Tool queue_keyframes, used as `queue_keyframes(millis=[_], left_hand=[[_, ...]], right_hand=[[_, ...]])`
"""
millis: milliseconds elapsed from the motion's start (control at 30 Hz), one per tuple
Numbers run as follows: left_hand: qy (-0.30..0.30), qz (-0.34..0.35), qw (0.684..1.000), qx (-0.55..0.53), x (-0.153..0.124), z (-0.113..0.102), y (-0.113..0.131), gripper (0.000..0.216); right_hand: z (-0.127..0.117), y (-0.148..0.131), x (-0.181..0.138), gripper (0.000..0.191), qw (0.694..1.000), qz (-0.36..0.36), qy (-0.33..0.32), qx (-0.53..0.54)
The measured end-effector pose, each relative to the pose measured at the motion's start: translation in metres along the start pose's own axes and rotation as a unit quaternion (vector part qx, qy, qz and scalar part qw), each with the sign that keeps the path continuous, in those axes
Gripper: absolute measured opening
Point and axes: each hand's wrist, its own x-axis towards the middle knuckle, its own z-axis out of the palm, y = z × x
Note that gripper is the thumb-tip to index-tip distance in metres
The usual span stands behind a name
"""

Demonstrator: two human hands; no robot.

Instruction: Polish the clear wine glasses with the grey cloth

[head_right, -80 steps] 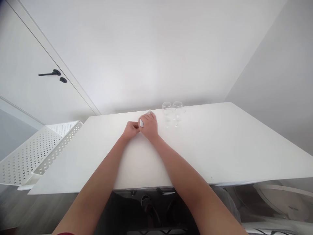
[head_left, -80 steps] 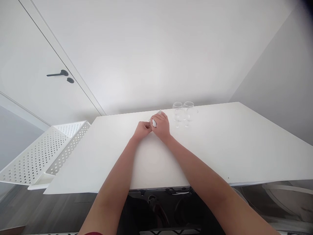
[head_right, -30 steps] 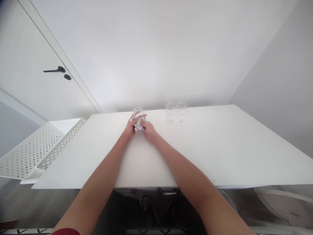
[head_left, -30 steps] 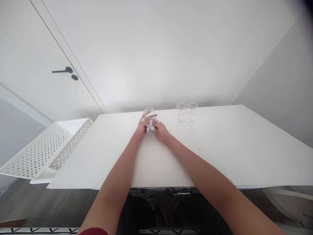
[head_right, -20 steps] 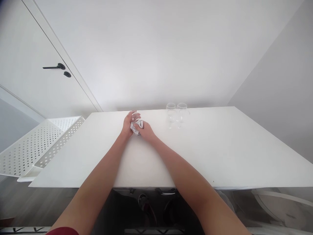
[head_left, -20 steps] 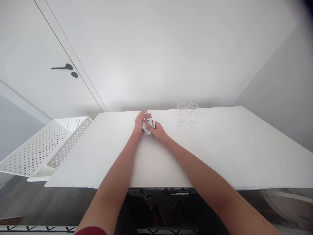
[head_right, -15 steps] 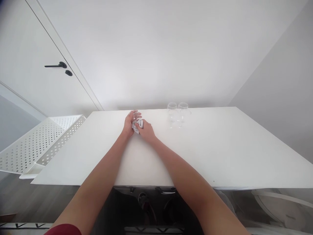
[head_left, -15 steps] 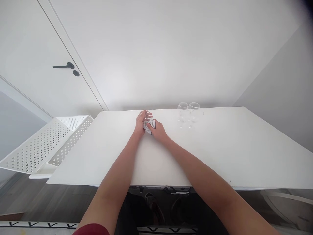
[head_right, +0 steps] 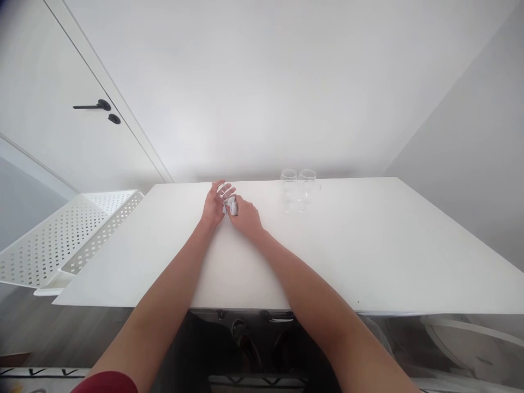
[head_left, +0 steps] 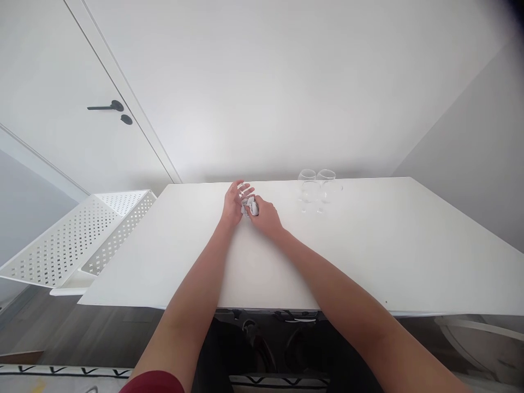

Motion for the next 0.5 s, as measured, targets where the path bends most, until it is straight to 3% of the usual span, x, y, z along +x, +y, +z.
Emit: queue_keyframes(millis=[100,200,300,367,500], left_hand=[[0.017,0.013,1.000,0.008,0.000,0.000,0.001,0.042],[0.026,0.011,0.999,0.020,-0.001,0.001,0.002,0.036],[0.031,0.005,0.999,0.021,-0.002,0.002,0.003,0.034],[0.027,0.007,0.999,0.020,-0.002,0.002,0.003,0.033],[0.038,0.027,0.999,-0.004,-0.003,0.001,0.004,0.028]], right_hand=[[0.002,-0.001,0.000,0.018,1.000,0.000,-0.003,-0.001],[0.004,0.002,0.002,0.024,0.989,0.041,-0.024,0.139],[0.004,0.007,0.005,0.035,0.928,0.120,-0.075,0.345],[0.003,0.010,0.007,0.037,0.910,0.132,-0.068,0.386],[0.001,0.008,0.005,0.028,0.966,0.032,-0.006,0.256]])
